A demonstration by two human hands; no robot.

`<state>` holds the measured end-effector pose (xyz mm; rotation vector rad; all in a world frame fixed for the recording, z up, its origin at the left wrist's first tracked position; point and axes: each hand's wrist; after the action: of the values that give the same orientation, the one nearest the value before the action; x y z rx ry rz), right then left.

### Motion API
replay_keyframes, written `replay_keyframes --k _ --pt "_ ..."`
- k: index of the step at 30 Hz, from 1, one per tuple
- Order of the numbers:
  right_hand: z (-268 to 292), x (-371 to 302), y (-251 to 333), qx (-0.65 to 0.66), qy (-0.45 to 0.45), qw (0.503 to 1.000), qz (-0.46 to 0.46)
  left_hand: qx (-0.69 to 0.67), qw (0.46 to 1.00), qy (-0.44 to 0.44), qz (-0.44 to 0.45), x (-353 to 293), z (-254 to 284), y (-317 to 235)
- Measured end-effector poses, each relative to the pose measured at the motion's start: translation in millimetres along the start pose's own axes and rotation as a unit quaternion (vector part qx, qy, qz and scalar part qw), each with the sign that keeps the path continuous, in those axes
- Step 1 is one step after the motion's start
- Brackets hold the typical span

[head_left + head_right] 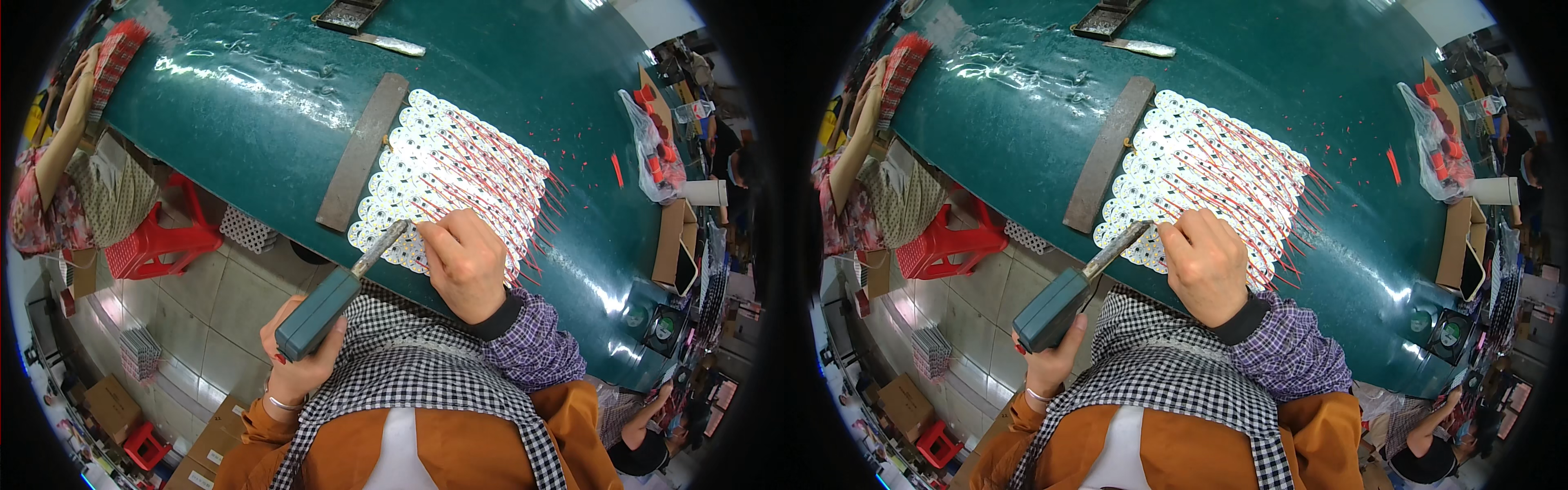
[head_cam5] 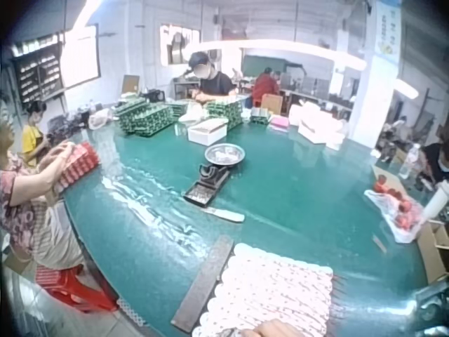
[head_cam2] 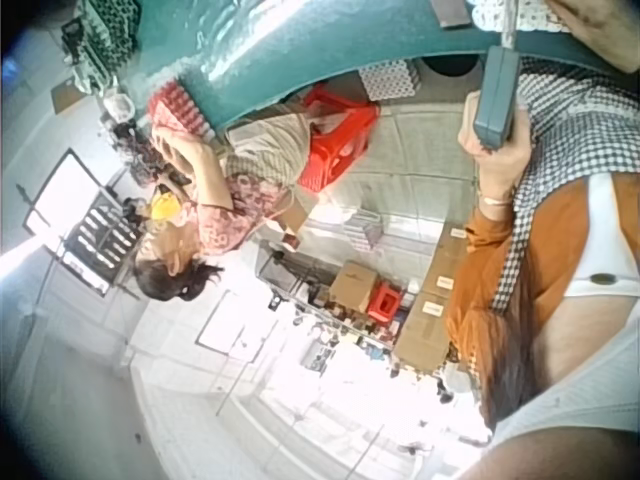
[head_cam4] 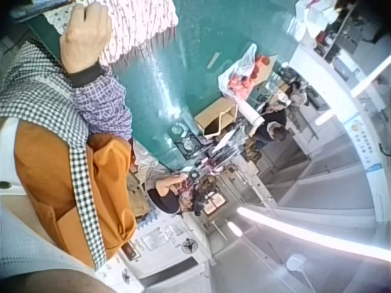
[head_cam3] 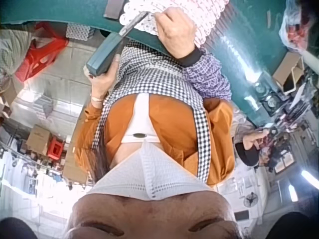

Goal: The person uses a handheld heated tool to cut wires on an array of circuit boards, sets the finished board aside, places a new board on the table, and attaches red wires to it using the tool.

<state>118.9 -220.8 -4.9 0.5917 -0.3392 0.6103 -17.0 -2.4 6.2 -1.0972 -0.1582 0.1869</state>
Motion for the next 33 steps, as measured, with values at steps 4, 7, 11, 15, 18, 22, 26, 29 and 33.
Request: replay_keyframes --k 4,7,11,15,18,22,26,29,33 --pt "2 1 1 -0.004 0.004 1.0 -0.001 -0.054 0.997 -0.042 0.044 -16 1 8" --pt "4 0 2 -0.007 0.007 1.0 -0.003 -0.107 0.989 -0.092 0.038 -26 -3 16" --pt "8 0 5 0.003 0.023 1.0 -0.011 -0.117 0.986 -0.121 0.008 -33 -3 24" --pt "92 32 40 0.182 0.026 0.983 0.017 -0.112 0.984 -0.138 0.034 -37 -6 23" --pt "89 68 99 0.206 -0.023 0.977 0.052 -0.128 0.978 -0.164 0.034 -22 -15 16" --pt "158 -2 101 0.218 -0.009 0.976 0.0 -0.148 0.973 -0.175 0.02 -28 -12 13" --pt "186 -22 104 0.215 -0.02 0.975 -0.051 -0.199 0.965 -0.167 0.043 -22 -20 -10" --pt "233 -71 83 0.24 0.011 0.967 -0.078 -0.228 0.951 -0.192 0.08 -29 -7 -9" --pt "253 -68 90 0.243 0.021 0.961 -0.13 -0.234 0.949 -0.203 0.06 -28 -13 -16"
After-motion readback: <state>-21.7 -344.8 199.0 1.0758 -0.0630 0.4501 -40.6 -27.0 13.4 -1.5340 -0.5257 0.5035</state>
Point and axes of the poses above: each hand's wrist, its own x-axis towards the middle knuckle, its own z-axis out of the back of the hand, y = z × x, and after that the axes turned 2 degrees about -y, right-handed
